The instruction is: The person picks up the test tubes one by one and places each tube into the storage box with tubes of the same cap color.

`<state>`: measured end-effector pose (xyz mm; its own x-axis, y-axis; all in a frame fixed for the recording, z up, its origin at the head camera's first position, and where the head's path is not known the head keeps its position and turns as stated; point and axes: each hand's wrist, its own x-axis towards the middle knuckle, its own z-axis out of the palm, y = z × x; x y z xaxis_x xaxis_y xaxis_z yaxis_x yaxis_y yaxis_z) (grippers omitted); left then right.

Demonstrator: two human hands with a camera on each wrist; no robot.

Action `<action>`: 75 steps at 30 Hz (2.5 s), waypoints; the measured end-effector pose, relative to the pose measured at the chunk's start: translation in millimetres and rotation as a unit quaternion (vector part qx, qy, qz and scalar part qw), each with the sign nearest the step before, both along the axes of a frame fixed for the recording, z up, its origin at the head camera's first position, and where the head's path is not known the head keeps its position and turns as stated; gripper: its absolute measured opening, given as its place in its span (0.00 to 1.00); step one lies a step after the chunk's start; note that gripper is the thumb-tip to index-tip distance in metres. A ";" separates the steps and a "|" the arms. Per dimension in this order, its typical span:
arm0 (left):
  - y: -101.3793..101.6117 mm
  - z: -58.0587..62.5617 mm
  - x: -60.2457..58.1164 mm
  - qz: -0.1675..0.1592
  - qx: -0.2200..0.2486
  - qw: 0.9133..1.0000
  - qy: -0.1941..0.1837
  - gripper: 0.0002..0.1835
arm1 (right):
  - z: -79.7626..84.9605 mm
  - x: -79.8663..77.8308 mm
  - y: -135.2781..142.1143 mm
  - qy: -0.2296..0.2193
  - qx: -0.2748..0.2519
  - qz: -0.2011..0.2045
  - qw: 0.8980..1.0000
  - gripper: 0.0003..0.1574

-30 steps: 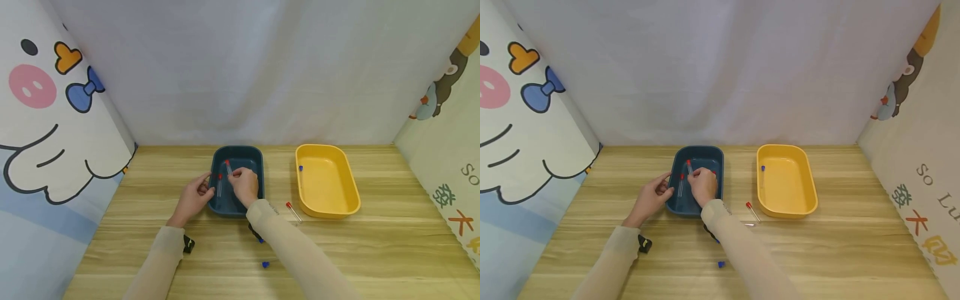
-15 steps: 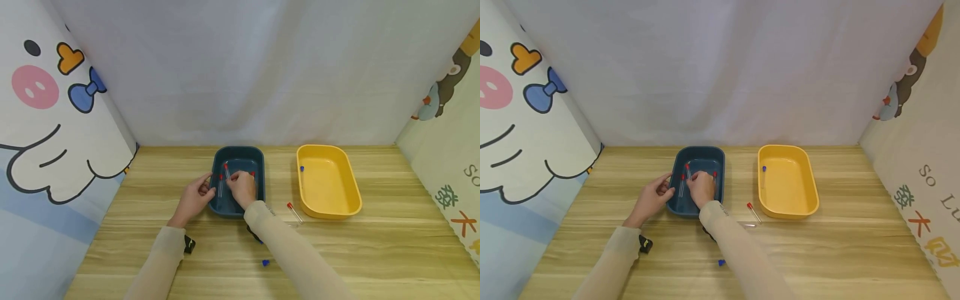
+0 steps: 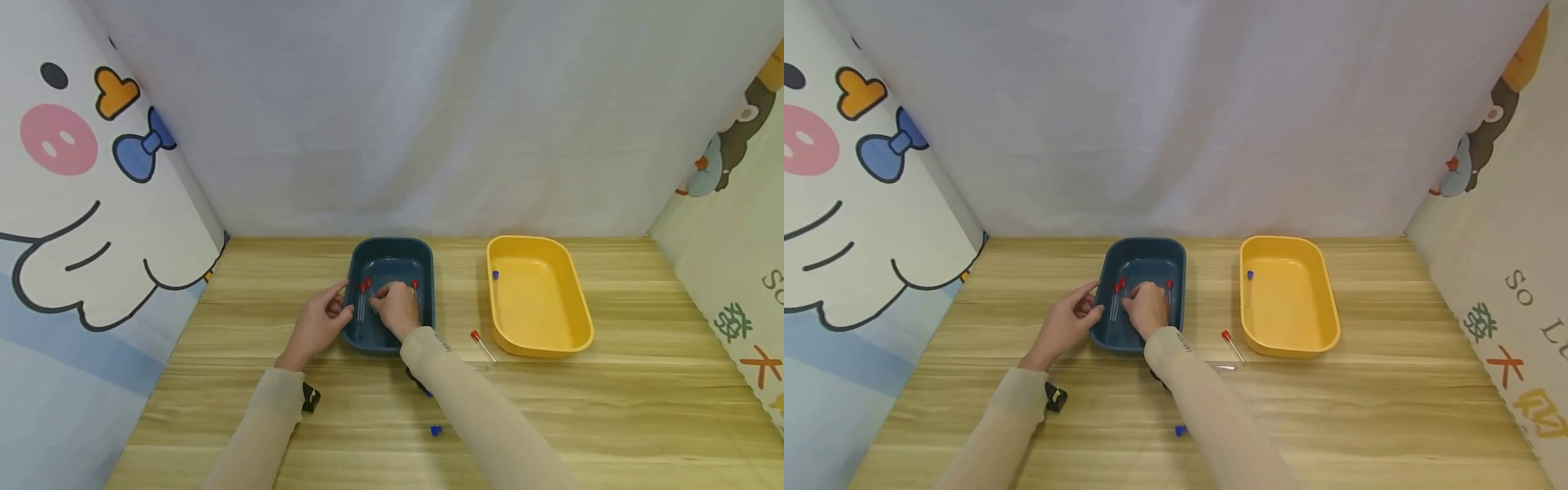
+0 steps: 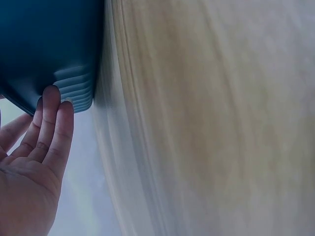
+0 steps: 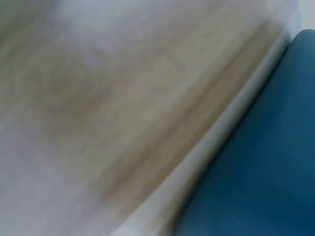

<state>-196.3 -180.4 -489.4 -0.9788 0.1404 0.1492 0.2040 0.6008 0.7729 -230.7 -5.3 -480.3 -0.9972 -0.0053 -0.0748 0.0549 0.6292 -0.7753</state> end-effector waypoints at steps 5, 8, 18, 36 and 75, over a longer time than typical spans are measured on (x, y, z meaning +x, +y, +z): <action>0.9 1.4 -0.9 0.001 -0.001 1.000 -0.005 0.29 | 1.3 -0.7 1.9 -0.004 -0.007 0.011 1.000 0.11; 1.0 1.8 -1.3 0.000 0.000 1.000 -0.007 0.29 | 1.7 -0.5 2.1 -0.007 -0.008 0.019 1.000 0.11; 1.1 2.2 -2.8 -0.002 0.001 1.000 -0.015 0.30 | 1.1 0.1 1.3 -0.006 0.001 0.041 0.999 0.09; 0.0 0.5 0.2 -0.008 -0.001 1.000 0.003 0.29 | 5.5 3.0 10.9 0.022 -0.050 0.107 0.993 0.20; 0.6 -0.6 -1.5 0.003 0.003 1.000 -0.017 0.30 | 53.5 13.8 82.5 0.069 -0.055 0.086 0.992 0.18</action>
